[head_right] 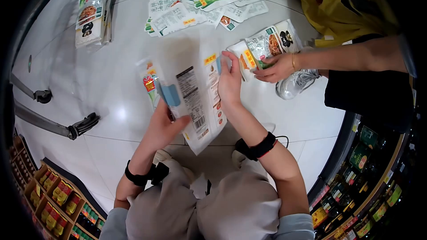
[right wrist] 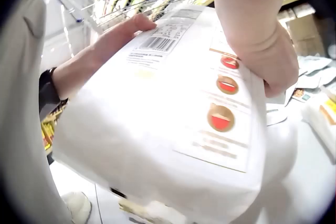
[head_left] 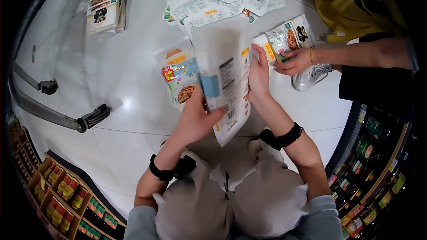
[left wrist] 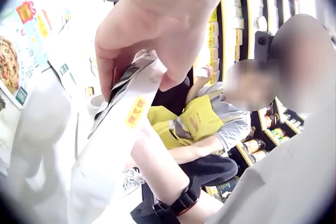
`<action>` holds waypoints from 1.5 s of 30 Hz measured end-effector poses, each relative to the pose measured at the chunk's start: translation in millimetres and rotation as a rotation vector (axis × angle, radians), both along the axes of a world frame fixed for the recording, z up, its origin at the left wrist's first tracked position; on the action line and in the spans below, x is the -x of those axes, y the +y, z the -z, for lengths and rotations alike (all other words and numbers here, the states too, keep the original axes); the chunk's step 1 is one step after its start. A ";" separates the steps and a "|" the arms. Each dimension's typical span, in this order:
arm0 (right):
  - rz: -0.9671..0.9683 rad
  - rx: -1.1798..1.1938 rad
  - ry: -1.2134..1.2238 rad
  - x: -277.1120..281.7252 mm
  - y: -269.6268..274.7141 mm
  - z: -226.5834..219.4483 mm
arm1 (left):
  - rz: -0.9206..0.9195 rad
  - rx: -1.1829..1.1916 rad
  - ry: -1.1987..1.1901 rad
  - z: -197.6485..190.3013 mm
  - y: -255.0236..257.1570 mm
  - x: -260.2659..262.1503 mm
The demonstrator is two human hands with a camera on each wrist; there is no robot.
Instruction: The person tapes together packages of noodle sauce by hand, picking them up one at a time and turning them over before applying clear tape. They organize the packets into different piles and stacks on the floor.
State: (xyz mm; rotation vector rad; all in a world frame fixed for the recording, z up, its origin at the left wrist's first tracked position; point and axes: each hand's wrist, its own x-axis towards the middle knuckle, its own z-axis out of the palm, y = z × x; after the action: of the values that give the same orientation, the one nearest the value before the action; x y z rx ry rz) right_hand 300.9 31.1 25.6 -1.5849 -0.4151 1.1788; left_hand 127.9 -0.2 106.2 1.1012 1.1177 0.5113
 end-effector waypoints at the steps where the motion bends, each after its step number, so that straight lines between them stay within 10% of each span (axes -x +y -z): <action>1: -0.002 -0.002 0.004 1.7 1.0 -2.4 | -0.124 -0.020 -0.095 3.5 -0.4 3.1; 7: -0.308 -0.069 -0.106 0.1 -0.4 -23.1 | -0.241 0.226 -0.215 23.5 6.5 33.6; 13: -1.200 0.294 -0.232 -43.1 29.1 -113.5 | -0.336 0.271 -0.650 48.8 -0.7 82.9; 16: -1.489 -0.014 -0.336 -52.0 38.8 -133.8 | -0.316 0.249 -0.668 43.9 3.4 96.1; 28: -1.604 0.021 -0.745 -31.5 38.0 -164.5 | -0.367 0.240 -0.722 40.1 0.7 106.5; 31: -1.473 -0.301 -0.428 -15.4 40.9 -110.9 | -0.419 0.377 -0.972 47.8 -8.2 97.4; 39: -1.555 0.172 0.124 30.2 42.6 -100.9 | -0.350 0.521 -1.338 71.2 -23.0 80.6; 45: -1.562 0.219 0.098 21.2 22.1 -79.0 | -0.244 0.449 -0.683 70.4 -25.4 93.8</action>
State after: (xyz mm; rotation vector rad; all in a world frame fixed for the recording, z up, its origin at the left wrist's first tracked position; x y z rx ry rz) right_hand 279.7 53.2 104.7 -1.2055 -1.6558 2.4611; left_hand 34.0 -25.6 35.8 0.3442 0.7044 0.7165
